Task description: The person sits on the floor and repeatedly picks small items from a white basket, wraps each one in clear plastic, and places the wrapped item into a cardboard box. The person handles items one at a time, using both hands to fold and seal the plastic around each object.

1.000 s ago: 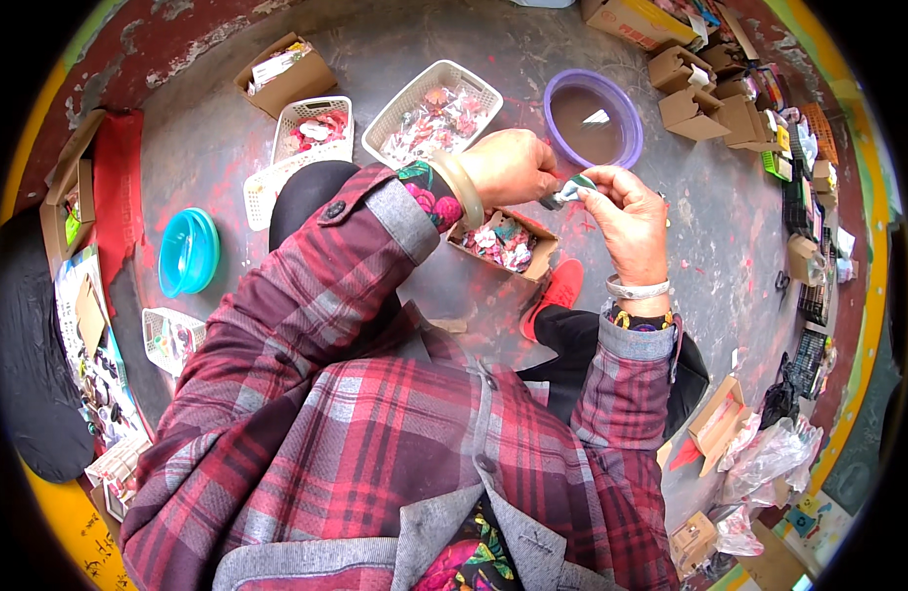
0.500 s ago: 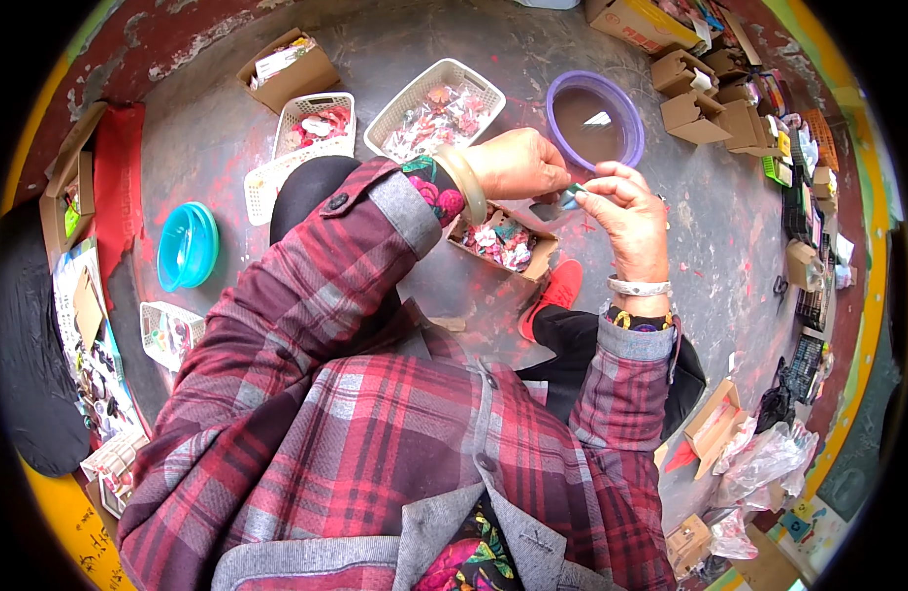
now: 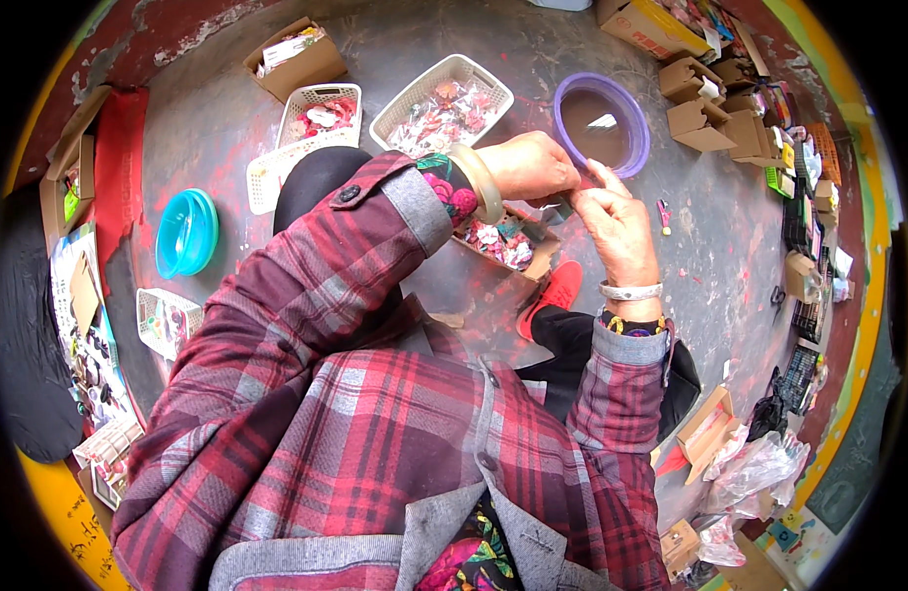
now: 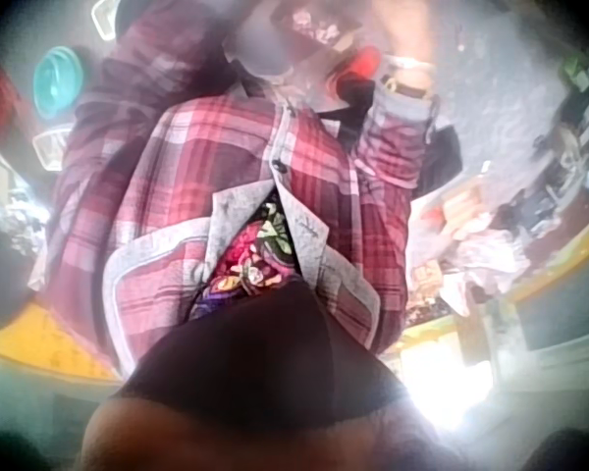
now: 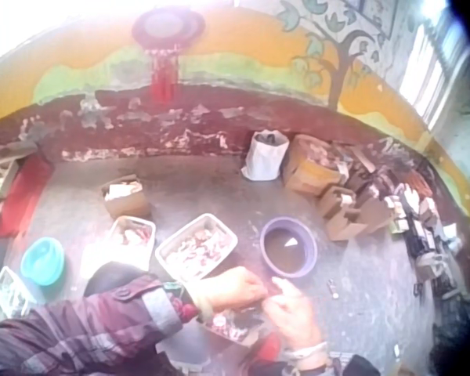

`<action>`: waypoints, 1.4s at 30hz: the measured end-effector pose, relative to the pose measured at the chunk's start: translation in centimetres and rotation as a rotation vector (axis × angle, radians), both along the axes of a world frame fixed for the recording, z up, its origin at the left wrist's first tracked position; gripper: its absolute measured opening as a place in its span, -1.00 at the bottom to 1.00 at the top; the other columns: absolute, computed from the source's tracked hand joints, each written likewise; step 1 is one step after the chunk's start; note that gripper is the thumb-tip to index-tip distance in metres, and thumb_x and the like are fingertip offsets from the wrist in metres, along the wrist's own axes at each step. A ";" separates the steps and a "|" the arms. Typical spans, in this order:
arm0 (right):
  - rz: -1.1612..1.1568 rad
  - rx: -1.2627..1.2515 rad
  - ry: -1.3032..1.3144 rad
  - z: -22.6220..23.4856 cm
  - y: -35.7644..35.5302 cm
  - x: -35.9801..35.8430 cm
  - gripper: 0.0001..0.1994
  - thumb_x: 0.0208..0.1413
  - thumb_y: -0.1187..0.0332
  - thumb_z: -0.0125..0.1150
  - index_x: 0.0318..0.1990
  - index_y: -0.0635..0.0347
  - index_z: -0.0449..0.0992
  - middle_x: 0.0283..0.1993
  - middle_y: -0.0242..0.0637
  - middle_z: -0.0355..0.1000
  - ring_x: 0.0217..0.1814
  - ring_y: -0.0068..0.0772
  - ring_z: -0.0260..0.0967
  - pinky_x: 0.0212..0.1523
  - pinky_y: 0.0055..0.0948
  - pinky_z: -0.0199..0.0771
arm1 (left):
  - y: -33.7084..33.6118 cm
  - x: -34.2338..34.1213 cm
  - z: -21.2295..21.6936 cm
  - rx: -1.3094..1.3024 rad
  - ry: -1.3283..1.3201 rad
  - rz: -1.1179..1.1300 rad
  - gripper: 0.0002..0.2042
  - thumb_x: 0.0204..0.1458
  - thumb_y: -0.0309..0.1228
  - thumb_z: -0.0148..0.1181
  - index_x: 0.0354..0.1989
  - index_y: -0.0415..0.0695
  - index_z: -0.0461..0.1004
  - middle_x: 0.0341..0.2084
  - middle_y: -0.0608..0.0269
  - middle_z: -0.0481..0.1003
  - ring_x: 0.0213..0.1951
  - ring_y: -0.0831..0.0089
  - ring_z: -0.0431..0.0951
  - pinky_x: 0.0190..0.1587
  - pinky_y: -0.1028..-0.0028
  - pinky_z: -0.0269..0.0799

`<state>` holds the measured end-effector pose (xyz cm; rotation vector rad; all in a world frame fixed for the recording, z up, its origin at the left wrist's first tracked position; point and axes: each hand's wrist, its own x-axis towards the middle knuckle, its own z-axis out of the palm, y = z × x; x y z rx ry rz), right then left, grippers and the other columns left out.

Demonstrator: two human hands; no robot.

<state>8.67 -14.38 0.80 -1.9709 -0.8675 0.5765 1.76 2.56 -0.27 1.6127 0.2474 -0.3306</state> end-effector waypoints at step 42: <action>-0.014 -0.799 0.057 -27.6 1.6 -2.1 -0.74 -0.13 0.35 0.09 -0.22 -0.07 0.56 -0.19 -0.15 0.46 -0.08 -0.11 0.39 -0.08 -0.26 0.36 | 3.6 -0.8 1.4 0.151 -0.265 0.354 -0.75 0.06 -0.37 -0.03 -0.39 -0.29 0.52 -0.51 0.29 0.50 -0.43 0.59 0.41 -0.33 0.58 0.34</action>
